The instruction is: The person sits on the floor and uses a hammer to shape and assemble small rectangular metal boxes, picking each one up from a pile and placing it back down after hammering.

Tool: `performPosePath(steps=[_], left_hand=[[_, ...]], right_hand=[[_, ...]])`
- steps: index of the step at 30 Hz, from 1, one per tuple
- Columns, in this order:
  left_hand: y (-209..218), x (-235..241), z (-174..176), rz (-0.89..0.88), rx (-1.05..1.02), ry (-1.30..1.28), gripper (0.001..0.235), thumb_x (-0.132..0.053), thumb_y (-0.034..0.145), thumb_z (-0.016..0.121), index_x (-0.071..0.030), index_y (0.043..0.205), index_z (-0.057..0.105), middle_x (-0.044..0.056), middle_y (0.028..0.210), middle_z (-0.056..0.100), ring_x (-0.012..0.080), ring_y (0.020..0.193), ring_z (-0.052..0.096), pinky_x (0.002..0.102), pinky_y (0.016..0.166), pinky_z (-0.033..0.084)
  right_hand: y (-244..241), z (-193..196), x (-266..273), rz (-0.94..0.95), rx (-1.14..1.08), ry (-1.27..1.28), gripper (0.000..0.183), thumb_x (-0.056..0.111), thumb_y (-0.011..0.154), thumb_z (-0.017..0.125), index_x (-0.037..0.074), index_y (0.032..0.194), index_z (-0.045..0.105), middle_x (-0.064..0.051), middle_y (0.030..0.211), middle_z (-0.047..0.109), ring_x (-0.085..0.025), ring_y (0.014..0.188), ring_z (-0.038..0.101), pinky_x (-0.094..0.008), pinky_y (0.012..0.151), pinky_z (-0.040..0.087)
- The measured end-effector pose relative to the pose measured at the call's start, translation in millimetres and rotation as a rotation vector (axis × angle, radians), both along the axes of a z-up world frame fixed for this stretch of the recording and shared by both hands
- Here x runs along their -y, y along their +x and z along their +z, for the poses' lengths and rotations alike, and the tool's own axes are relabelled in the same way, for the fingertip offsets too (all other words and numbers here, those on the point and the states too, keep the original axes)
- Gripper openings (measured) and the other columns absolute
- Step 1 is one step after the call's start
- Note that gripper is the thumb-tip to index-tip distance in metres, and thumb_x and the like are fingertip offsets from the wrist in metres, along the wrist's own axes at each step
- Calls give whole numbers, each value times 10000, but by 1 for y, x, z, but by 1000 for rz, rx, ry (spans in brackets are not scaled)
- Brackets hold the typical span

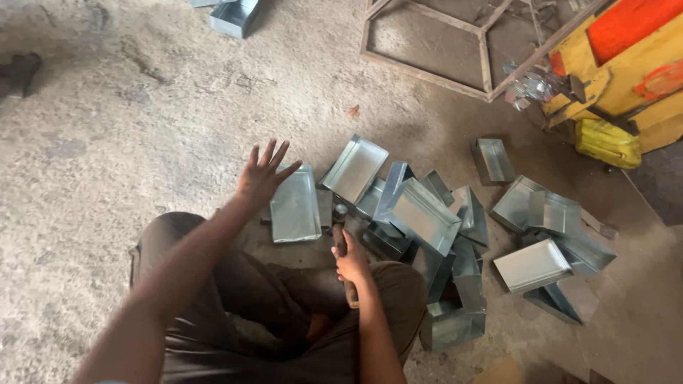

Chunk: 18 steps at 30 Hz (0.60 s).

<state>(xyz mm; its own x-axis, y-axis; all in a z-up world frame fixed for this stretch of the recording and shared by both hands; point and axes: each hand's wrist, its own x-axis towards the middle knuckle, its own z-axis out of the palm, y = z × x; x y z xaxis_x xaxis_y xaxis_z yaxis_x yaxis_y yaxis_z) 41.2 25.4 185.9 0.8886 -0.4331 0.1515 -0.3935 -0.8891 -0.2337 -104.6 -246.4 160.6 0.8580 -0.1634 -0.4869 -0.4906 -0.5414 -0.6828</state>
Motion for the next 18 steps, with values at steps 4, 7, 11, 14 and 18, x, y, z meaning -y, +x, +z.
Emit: performPosePath(steps=[4,7,11,14,18], left_hand=[[23,10,-11,-471,221,40,797,-315,840,746,-458,1482,297,54,1704,165,295,1564,200,593,1245,90],[14,27,10,-590,-320,447,1370,-461,526,942,-281,1655,188,66,1703,139,291,1569,141,538,1259,22],[-23,26,40,-205,-413,202,1316,-658,548,885,-172,1610,276,171,1620,305,342,1538,237,571,1270,53],[-55,27,44,125,-489,-33,1375,-814,603,808,-45,1592,242,263,1551,334,433,1466,275,570,1213,118],[-70,38,35,259,-486,-149,1314,-741,602,809,-69,1590,261,209,1536,381,412,1415,352,560,1189,214]], right_hand=[[2,-4,3,-13,19,73,657,204,954,686,279,1547,412,-77,789,648,-158,482,565,-345,419,516],[-2,1,4,-19,18,90,651,206,967,674,287,1554,406,-69,747,635,-143,481,558,-339,420,512],[-10,13,11,-7,153,145,647,190,978,661,266,1572,416,-74,669,586,-130,467,514,-326,411,476],[-17,33,13,260,896,-42,635,156,1071,654,184,1649,393,-32,915,746,-83,825,661,-290,661,542],[-18,87,-11,-32,471,329,647,198,997,629,220,1594,379,-5,665,566,-69,472,486,-274,422,421]])
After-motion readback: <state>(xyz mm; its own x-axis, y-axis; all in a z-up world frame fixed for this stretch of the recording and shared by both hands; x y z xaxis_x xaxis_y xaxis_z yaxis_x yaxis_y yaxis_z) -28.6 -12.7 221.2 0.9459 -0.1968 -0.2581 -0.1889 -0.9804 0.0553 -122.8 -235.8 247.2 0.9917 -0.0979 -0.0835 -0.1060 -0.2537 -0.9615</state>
